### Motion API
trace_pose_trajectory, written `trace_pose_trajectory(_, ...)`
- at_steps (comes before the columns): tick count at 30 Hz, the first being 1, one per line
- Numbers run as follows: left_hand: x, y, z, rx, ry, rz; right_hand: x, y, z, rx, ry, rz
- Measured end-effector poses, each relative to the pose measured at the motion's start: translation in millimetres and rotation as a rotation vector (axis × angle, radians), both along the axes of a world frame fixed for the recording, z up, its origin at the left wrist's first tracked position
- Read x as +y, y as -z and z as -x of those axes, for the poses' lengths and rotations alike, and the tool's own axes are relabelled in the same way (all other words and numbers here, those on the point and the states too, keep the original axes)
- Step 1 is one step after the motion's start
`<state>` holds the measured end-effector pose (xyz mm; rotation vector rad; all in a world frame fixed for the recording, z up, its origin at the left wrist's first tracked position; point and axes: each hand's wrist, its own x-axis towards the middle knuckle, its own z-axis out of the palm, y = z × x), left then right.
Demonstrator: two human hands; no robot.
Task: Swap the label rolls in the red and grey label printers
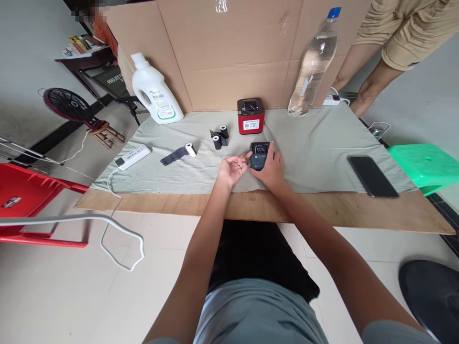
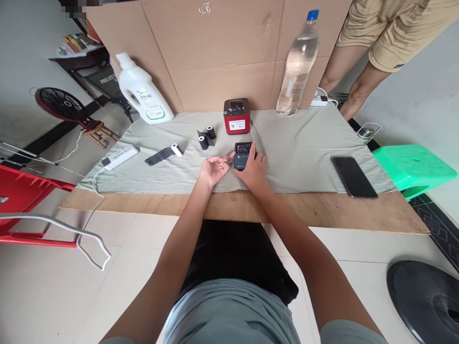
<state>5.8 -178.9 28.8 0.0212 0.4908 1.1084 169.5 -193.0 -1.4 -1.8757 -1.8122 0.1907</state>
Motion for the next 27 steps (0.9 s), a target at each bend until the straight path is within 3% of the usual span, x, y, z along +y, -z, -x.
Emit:
trace_pose_trajectory(19, -12.2, -14.9, 8.9, 0.077, 0.090, -0.096, 5.2, 8.4, -1.7, 0.001, -0.001, -0.045)
trace_pose_trajectory(27, -24.0, -16.9, -16.5, 0.028, 0.002, -0.071, 2.3, 4.2, -1.2, 0.033, -0.021, -0.038)
